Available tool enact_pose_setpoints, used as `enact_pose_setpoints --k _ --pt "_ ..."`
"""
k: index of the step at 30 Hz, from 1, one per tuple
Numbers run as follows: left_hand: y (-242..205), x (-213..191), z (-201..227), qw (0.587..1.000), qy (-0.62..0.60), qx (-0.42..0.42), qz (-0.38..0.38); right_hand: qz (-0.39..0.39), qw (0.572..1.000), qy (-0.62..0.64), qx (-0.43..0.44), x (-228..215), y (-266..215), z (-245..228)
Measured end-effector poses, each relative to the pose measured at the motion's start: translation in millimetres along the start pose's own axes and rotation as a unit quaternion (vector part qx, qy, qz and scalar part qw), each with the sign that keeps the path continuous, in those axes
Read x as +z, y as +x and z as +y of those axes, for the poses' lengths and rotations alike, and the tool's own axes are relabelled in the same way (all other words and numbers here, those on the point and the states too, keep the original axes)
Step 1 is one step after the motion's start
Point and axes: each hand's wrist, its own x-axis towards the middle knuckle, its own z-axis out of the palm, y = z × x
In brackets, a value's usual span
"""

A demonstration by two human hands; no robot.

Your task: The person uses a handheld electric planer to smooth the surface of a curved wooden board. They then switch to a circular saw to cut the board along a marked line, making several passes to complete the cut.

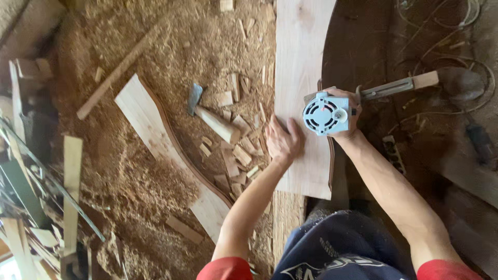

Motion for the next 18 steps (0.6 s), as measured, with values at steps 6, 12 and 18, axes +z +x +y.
enact_pose_setpoints --k 6,12,18 --pt "1 3 -1 1.0 0.004 0.003 0.007 0.083 0.993 -0.076 -0.015 22 37 -1" --pt "2 -4 0 0.999 0.03 0.014 -0.018 0.129 0.985 -0.11 -0.027 38 60 1" --pt "7 -7 1 0.997 0.032 -0.014 -0.071 0.122 0.984 -0.126 -0.031 43 65 9"
